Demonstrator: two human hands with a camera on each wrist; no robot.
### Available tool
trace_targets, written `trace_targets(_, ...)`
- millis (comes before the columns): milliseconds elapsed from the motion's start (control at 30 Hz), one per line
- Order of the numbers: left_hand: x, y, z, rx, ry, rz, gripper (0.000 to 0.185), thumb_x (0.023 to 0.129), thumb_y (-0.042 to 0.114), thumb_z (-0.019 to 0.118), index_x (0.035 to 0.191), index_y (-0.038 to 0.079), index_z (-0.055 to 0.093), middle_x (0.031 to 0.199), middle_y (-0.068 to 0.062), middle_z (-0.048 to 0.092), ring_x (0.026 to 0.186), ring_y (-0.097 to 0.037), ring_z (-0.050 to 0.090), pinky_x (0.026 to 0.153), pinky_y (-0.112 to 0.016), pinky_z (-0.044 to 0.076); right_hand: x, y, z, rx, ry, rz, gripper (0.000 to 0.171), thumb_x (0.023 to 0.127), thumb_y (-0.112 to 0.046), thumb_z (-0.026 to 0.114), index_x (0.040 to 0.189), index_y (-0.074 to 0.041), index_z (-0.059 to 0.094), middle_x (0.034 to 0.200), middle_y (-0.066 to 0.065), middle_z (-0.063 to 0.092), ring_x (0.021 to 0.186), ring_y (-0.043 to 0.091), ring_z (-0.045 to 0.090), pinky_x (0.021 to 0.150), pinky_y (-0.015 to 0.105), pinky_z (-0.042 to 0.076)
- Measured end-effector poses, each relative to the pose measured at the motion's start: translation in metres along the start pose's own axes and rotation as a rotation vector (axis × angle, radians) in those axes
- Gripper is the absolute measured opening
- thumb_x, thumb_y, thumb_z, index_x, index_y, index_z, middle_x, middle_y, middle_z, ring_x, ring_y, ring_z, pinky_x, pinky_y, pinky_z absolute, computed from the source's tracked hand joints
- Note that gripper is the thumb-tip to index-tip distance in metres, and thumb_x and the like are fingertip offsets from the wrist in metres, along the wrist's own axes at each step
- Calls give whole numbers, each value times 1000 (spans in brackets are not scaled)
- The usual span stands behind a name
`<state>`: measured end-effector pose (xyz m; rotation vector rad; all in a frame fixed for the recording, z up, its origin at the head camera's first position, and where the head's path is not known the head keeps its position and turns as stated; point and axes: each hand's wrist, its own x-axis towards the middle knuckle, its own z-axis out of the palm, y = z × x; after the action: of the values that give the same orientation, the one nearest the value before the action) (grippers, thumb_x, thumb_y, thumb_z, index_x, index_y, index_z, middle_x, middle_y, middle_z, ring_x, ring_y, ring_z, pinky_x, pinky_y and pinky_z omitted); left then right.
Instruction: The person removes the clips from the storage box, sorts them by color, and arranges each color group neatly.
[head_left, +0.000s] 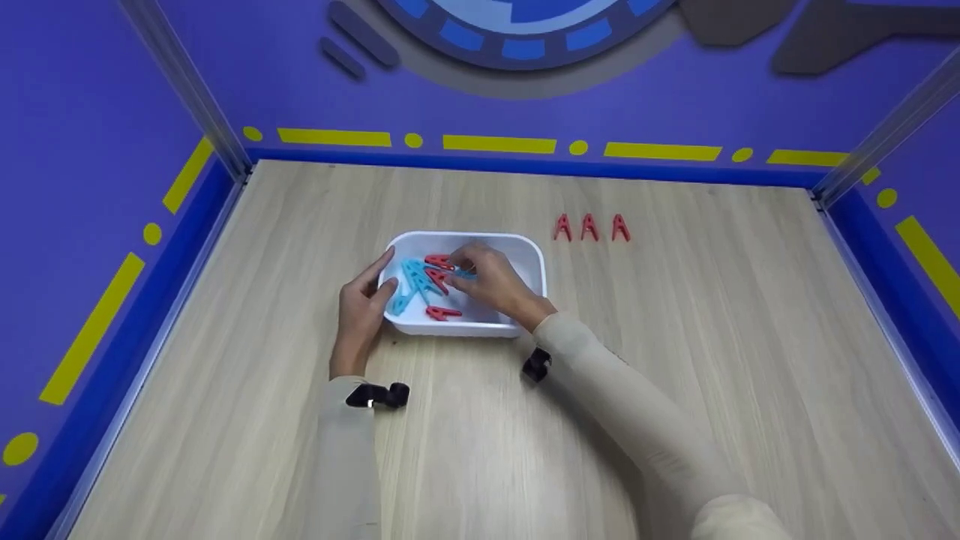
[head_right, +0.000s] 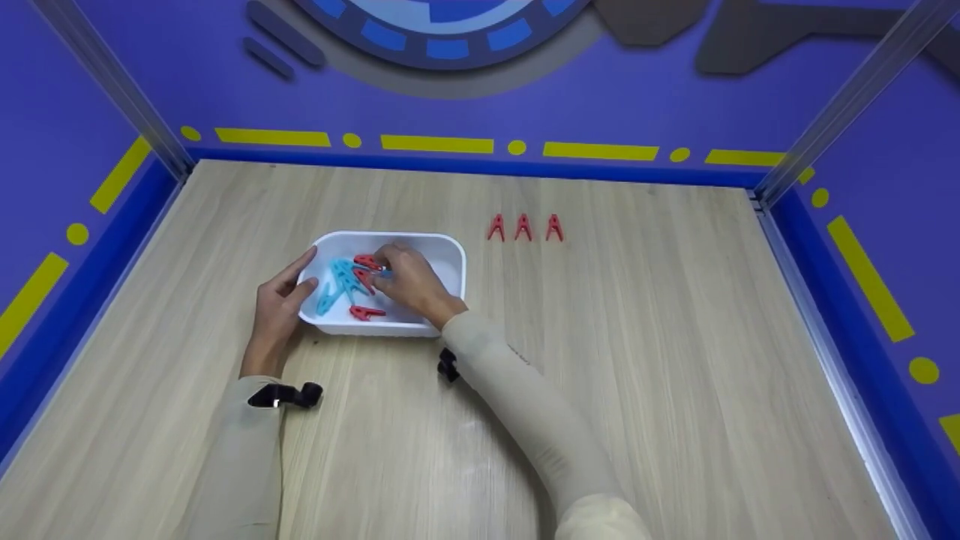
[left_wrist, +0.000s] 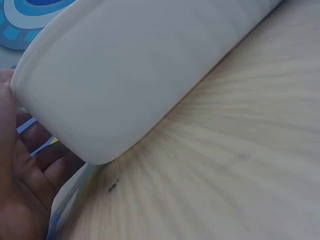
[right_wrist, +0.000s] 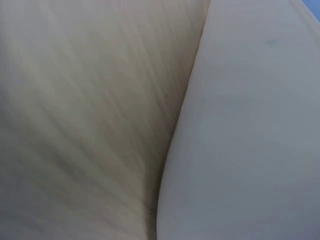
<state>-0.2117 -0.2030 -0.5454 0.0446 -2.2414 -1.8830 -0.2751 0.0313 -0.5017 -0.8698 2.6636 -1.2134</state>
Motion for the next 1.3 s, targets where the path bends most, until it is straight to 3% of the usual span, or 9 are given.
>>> trace_targets(333, 0, 0, 0, 0, 7, 20, 50, 105, 3, 62, 152, 17, 59, 159, 2, 52, 152, -15, 40, 125, -34, 30, 2, -1, 7, -67, -74, 34, 32, 98, -16, 79, 124, 2, 73, 115, 12, 68, 103, 24, 63, 94, 37, 55)
trace_targets(633, -1, 0, 1, -28, 3, 3, 49, 106, 5, 62, 152, 20, 60, 159, 3, 52, 152, -14, 39, 125, -32, 29, -1, -3, 7, -158, -126, 89, 33, 99, -19, 77, 128, -4, 72, 116, 6, 66, 104, 20, 60, 100, 34, 54)
trace_targets(1067, -1, 1, 1, -1, 10, -9, 50, 105, 5, 62, 153, 20, 59, 159, 5, 51, 152, -12, 39, 125, -33, 30, 0, -4, 9, -216, -143, 102, 34, 98, -22, 78, 127, -5, 71, 115, 5, 66, 103, 20, 62, 100, 35, 55)
trace_targets(1300, -1, 1, 2, -4, 19, 14, 50, 105, 4, 62, 153, 17, 59, 159, 2, 52, 151, -14, 40, 124, -34, 32, 0, -2, 9, -248, -120, 61, 33, 98, -20, 76, 126, -2, 71, 114, 9, 68, 102, 22, 63, 99, 37, 55)
